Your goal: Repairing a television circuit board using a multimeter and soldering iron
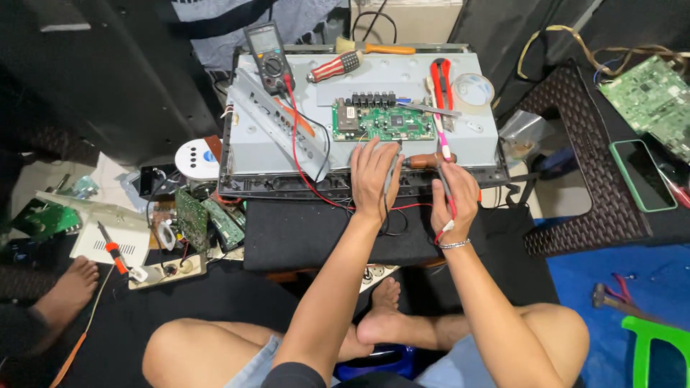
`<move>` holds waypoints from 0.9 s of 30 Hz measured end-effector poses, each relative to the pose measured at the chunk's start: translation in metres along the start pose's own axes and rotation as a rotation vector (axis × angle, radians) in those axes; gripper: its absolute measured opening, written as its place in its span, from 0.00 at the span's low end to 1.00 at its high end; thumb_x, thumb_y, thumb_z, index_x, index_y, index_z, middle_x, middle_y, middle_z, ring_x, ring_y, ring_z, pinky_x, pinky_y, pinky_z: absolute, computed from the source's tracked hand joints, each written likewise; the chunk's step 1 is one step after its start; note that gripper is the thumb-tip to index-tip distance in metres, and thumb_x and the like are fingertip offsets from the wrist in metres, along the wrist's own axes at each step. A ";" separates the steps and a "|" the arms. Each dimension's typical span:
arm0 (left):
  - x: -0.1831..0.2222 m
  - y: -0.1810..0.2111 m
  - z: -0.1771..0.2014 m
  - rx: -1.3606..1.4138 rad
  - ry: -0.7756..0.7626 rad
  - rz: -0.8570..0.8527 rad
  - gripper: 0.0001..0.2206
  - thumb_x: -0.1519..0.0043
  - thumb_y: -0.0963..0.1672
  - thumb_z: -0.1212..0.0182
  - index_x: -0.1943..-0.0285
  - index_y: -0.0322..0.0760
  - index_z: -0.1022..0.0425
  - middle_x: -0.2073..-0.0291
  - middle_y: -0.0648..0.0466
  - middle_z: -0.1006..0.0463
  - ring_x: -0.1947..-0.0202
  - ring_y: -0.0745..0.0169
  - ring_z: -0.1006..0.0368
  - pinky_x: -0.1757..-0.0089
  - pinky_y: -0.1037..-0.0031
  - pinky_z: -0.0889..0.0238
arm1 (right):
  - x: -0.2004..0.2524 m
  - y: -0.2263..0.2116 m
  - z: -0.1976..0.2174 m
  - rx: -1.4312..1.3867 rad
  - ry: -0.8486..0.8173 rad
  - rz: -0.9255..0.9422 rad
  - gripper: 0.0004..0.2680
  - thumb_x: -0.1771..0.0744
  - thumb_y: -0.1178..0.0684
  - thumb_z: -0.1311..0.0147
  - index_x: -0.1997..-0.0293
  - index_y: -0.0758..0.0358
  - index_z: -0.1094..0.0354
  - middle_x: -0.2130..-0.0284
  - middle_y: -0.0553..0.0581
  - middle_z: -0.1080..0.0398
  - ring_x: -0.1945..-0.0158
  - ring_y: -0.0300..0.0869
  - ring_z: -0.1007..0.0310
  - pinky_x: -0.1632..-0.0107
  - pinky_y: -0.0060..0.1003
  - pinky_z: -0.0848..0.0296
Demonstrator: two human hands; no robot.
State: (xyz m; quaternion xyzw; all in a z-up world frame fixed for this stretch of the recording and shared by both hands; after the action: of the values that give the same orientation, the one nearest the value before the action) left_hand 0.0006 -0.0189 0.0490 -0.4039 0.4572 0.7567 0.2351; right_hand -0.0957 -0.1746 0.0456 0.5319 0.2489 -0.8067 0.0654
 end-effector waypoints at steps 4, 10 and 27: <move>0.007 -0.005 -0.004 0.001 -0.013 0.094 0.09 0.32 0.44 0.37 0.48 0.33 0.22 0.55 0.46 0.18 0.45 0.44 0.24 0.36 0.52 0.41 | -0.012 0.003 -0.019 -0.041 -0.031 0.015 0.10 0.31 0.59 0.41 0.44 0.71 0.25 0.52 0.65 0.23 0.45 0.58 0.26 0.40 0.53 0.34; 0.021 -0.014 -0.023 -0.082 -0.116 -0.020 0.12 0.33 0.44 0.38 0.40 0.44 0.24 0.51 0.53 0.19 0.40 0.49 0.26 0.36 0.54 0.40 | -0.022 0.017 -0.048 -0.028 0.061 -0.008 0.07 0.31 0.58 0.39 0.50 0.70 0.25 0.56 0.65 0.24 0.47 0.60 0.26 0.40 0.53 0.33; 0.016 -0.014 -0.033 -0.175 -0.203 -0.010 0.14 0.32 0.49 0.39 0.38 0.51 0.24 0.50 0.63 0.18 0.38 0.58 0.28 0.37 0.60 0.40 | -0.016 0.031 -0.061 -0.025 -0.025 -0.108 0.05 0.33 0.58 0.37 0.54 0.63 0.23 0.60 0.55 0.22 0.48 0.52 0.24 0.35 0.51 0.38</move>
State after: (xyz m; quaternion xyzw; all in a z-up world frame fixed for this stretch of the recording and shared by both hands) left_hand 0.0146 -0.0414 0.0203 -0.3464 0.3615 0.8294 0.2478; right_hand -0.0276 -0.1750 0.0307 0.5066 0.2864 -0.8126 0.0316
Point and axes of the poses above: each hand's wrist, its own x-axis away from the middle knuckle, its own z-axis out of the back of the hand, y = z × x, the point moved 9 cm from there along -x, towards the middle knuckle
